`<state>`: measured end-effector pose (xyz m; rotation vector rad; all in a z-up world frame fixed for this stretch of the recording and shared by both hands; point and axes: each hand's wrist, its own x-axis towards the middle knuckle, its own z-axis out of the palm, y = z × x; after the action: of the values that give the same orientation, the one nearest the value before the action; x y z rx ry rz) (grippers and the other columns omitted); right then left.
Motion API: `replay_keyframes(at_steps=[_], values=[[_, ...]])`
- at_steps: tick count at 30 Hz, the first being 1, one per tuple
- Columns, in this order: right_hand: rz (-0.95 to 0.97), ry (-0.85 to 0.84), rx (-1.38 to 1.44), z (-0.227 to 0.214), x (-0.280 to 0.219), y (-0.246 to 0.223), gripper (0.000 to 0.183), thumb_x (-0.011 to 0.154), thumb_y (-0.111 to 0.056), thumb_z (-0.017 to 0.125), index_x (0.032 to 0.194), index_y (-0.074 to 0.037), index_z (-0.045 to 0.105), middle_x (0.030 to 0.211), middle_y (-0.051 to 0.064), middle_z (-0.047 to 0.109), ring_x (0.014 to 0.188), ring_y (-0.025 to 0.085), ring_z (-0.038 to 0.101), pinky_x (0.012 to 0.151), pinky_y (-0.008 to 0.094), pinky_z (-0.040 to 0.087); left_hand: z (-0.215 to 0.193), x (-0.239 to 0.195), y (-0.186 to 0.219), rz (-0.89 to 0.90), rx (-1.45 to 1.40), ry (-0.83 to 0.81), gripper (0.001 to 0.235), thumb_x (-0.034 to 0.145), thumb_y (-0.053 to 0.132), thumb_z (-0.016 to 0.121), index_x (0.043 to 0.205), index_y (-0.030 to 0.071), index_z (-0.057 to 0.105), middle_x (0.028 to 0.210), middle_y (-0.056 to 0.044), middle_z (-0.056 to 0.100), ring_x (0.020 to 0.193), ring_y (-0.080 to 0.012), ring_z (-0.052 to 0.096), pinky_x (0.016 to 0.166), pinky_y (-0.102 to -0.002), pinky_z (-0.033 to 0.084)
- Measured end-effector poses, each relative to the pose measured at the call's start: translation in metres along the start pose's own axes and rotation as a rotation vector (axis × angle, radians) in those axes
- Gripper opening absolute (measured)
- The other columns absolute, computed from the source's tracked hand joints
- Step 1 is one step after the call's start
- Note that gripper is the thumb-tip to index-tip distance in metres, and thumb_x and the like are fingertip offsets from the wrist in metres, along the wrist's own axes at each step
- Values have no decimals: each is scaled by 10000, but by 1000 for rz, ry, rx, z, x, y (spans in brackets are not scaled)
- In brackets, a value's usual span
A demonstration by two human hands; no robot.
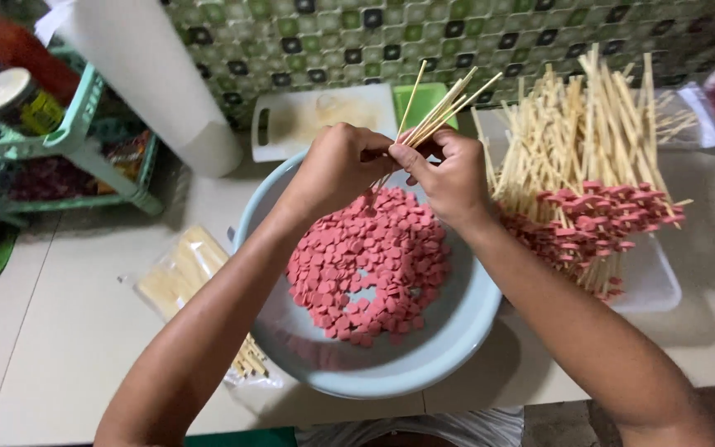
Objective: The person sits on the floor and repeatedly picks up small pink heart-shaped candies from a bowl, then threads them onto wooden skewers. They place the completed skewers into a nearby container.
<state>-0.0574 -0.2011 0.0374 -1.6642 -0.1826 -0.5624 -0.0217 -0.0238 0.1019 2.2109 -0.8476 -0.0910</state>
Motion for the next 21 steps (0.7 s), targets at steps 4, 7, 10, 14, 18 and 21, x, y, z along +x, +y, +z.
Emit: replay_keyframes(at_steps=[4,7,10,14,18,21], values=[[3,111,0,-38,2,-26,212,936,-137,842,928,48,738,723,160,724,581,158,700,470,262,597,16,23,22,123,-68,0,67,891,257,731,893,240,796,698,-55,698,679,-268,697,727,-404,554],[21,136,-82,-76,0,-50,205,927,-146,863,919,18,740,731,139,733,600,125,696,448,211,557,27,33,56,180,-103,-20,78,855,248,756,909,209,797,683,-61,704,664,-230,690,699,-408,549],[-26,134,-165,-112,1,-81,218,967,-153,861,960,25,736,768,124,723,655,86,653,500,216,573,49,57,76,264,-186,-24,90,863,242,751,928,190,784,677,-24,710,656,-172,655,714,-384,563],[-115,89,-450,-166,4,-94,178,1022,-162,814,1031,-5,729,900,84,755,794,110,700,663,243,569,83,94,104,562,-289,-11,234,972,193,748,764,100,694,600,41,495,569,-75,335,510,-277,244],[-51,34,-494,-213,9,-94,199,1066,-194,771,1046,-12,693,899,70,741,805,104,711,674,221,554,117,119,129,437,-452,-113,214,960,214,744,773,111,754,582,72,493,528,-42,334,459,-252,254],[72,72,-420,-233,13,-84,175,1079,-171,739,1046,-5,695,818,68,694,641,79,594,504,219,504,137,134,138,410,-446,-146,245,976,189,704,749,102,723,626,38,597,534,-50,399,468,-240,311]])
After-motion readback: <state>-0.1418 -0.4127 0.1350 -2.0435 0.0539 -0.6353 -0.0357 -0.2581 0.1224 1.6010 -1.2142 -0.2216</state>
